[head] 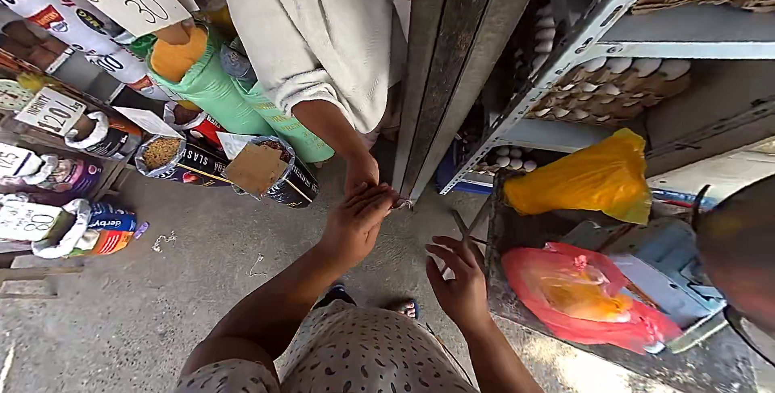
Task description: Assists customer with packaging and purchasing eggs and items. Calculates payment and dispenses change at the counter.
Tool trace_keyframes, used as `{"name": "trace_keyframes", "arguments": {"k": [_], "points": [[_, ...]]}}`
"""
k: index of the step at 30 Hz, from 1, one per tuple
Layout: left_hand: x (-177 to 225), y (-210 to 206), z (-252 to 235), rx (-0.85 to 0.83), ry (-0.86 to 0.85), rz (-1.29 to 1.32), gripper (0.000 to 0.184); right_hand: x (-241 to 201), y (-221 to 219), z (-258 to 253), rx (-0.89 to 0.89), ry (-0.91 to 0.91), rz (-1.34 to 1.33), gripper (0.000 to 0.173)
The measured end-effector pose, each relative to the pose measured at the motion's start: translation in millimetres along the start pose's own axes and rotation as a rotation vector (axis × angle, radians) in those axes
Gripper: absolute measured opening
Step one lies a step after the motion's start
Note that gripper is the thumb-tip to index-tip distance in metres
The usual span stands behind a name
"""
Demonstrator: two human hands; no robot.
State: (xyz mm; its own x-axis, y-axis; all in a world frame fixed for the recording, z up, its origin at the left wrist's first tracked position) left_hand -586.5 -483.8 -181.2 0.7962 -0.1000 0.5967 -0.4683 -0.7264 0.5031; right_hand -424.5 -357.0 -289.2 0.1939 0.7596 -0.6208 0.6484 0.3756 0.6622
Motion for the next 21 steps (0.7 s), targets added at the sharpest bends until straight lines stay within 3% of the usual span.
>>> {"name": "trace_keyframes", "arguments": {"k": [3,6,7,10,12,17,21], "points": [[-22.6,48.3,9.2,0.171,0.148,0.320,0.021,-50.2,-55.9,-7.1,-0.166,0.061,-0.311,0.019],[-71.4,98.3,32.5,0.316,0.431,0.533,0.020,-104.8,-113.8,-23.4,-0.359,0.048,-0.597,0.019],[-91.9,112.9,43.2,0.366,0.529,0.636,0.021,-123.4,-133.5,-32.0,-0.411,0.014,-0.692,0.023],[-151.5,156.6,70.9,0.482,0.755,0.853,0.024,-173.7,-198.0,-70.3,-0.450,-0.140,-0.893,0.060],[-192.2,186.1,85.1,0.473,0.835,0.876,0.026,-201.0,-247.6,-96.9,-0.428,-0.271,-0.992,0.069],[-302.9,256.7,102.6,0.258,0.882,0.707,0.023,-260.1,-375.2,-143.7,-0.317,-0.637,-1.145,0.028],[-351.1,289.5,111.1,0.144,1.022,0.892,0.017,-285.0,-432.1,-160.2,-0.120,-0.823,-1.313,0.037]]}}
Point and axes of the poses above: each hand's wrist, its own z-axis away from the middle knuckle, its own y-axis out of the back of the hand, x = y × z, the point moved 8 cm from there along -z, towards the middle knuckle, and after that the axes turned 13 degrees about z, right-handed, at the moved point
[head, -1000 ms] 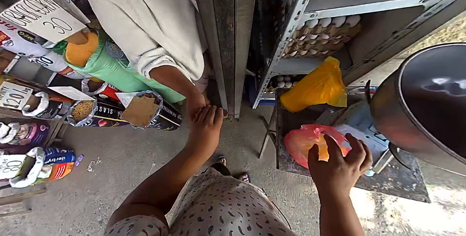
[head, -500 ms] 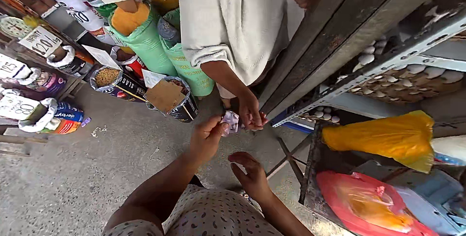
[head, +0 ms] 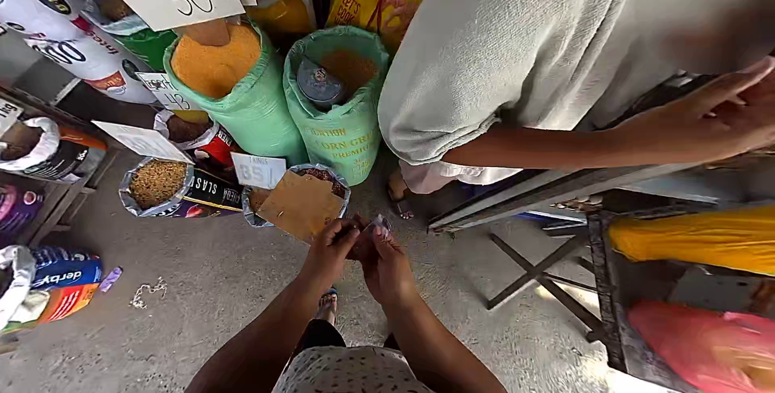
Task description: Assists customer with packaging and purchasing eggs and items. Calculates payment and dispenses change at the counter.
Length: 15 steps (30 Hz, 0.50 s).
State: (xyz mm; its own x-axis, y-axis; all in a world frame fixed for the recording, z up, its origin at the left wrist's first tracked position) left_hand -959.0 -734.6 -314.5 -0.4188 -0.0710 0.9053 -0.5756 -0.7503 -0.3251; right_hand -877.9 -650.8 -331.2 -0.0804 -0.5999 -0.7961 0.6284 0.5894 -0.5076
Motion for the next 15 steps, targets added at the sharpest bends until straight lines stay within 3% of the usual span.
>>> {"name": "trace_keyframes", "arguments": {"k": [5,7,11,15], "points": [[18.4,36.5,-8.4,-0.027,0.096,0.123,0.021,-7.5,-11.1,-17.8,0.147,0.011,0.037,0.026],[17.8,46.8,-9.3,-0.014,0.115,0.142,0.015,-9.2,-6.8,-19.9,0.157,0.022,0.127,0.021],[25.2,51.0,-13.3,-0.029,0.137,0.194,0.025,-7.7,-6.7,-31.1,0.156,0.060,0.254,0.014],[39.0,47.1,-33.1,-0.185,0.090,-0.164,0.013,0.4,-20.4,-33.2,0.232,0.120,0.303,0.012]]}}
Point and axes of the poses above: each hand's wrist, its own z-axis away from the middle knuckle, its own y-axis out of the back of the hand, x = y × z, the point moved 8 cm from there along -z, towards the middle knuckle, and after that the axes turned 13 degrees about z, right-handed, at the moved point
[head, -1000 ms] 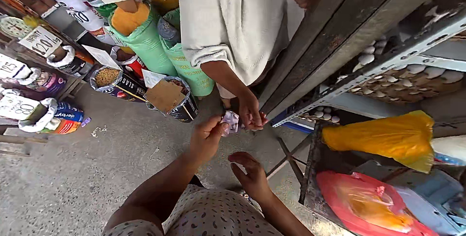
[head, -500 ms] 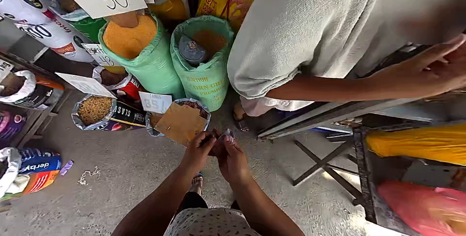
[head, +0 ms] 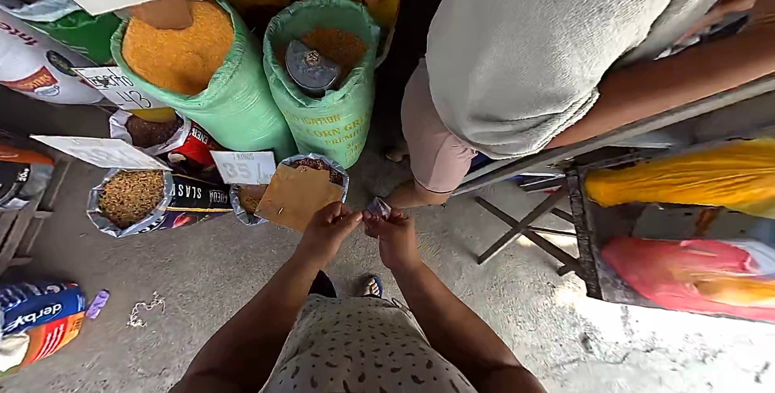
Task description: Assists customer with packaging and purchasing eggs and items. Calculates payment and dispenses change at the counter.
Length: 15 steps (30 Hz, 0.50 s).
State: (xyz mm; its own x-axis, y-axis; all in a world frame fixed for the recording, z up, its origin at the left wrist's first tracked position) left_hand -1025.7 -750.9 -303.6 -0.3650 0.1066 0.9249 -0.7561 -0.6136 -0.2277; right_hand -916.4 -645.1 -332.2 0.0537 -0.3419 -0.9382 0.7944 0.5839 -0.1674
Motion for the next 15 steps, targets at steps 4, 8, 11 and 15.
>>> {"name": "trace_keyframes", "arguments": {"k": [4,8,11,15], "points": [[19.1,-2.8,-27.8,-0.168,-0.130,-0.393,0.039,4.9,-7.9,4.8,0.142,0.103,0.320,0.013],[27.8,-0.4,-56.1,-0.456,-0.012,-0.397,0.021,-1.0,-21.3,14.5,0.266,0.042,0.494,0.027],[26.0,1.2,-58.4,-0.648,0.062,-0.371,0.027,-0.1,-29.8,28.1,0.363,-0.027,0.603,0.026],[13.0,-0.3,-53.1,-0.819,-0.011,-0.485,0.040,-1.4,-32.8,45.4,0.511,-0.112,0.851,0.028]]}}
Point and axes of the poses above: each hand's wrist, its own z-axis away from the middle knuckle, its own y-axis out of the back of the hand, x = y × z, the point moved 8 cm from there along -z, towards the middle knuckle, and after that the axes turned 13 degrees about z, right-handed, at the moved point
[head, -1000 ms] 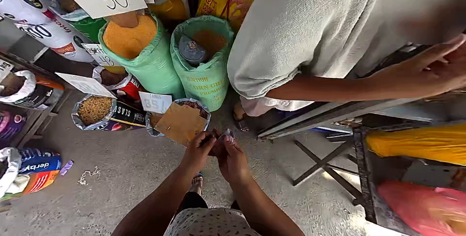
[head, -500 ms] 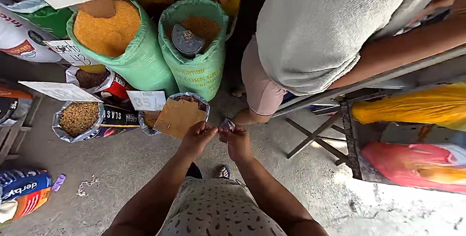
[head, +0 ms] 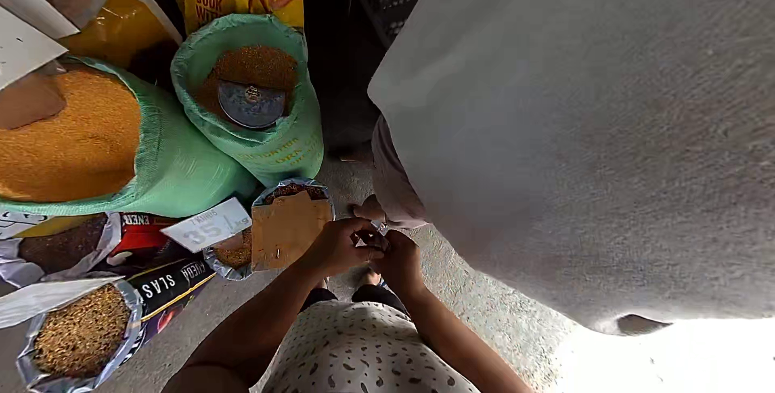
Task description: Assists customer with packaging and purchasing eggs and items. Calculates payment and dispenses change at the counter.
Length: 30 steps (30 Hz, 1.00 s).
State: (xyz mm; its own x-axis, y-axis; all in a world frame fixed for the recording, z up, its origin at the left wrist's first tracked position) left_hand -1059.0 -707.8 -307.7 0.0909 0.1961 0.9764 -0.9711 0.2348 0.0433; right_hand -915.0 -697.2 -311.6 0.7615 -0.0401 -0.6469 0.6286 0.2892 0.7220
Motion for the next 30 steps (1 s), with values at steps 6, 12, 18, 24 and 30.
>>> {"name": "trace_keyframes", "arguments": {"k": [6,12,18,24,30], "points": [[-10.8,-14.9,-5.6,-0.151,0.051,0.300,0.021,13.1,4.9,13.7,-0.020,0.091,-0.249,0.047],[-15.1,-42.5,-10.0,-0.267,0.165,0.748,0.023,42.7,10.0,16.1,-0.026,0.082,-0.945,0.044],[-3.7,-80.7,-44.2,-0.287,0.132,0.505,0.038,79.7,25.8,19.5,0.049,-0.142,-1.187,0.024],[35.6,-129.4,-88.3,-0.351,-0.436,-0.061,0.019,117.9,78.7,4.5,0.174,-0.110,-1.007,0.027],[50.7,-125.7,-144.8,-0.226,-0.181,0.172,0.016,129.6,100.9,-36.1,0.192,0.031,-1.165,0.063]]}}
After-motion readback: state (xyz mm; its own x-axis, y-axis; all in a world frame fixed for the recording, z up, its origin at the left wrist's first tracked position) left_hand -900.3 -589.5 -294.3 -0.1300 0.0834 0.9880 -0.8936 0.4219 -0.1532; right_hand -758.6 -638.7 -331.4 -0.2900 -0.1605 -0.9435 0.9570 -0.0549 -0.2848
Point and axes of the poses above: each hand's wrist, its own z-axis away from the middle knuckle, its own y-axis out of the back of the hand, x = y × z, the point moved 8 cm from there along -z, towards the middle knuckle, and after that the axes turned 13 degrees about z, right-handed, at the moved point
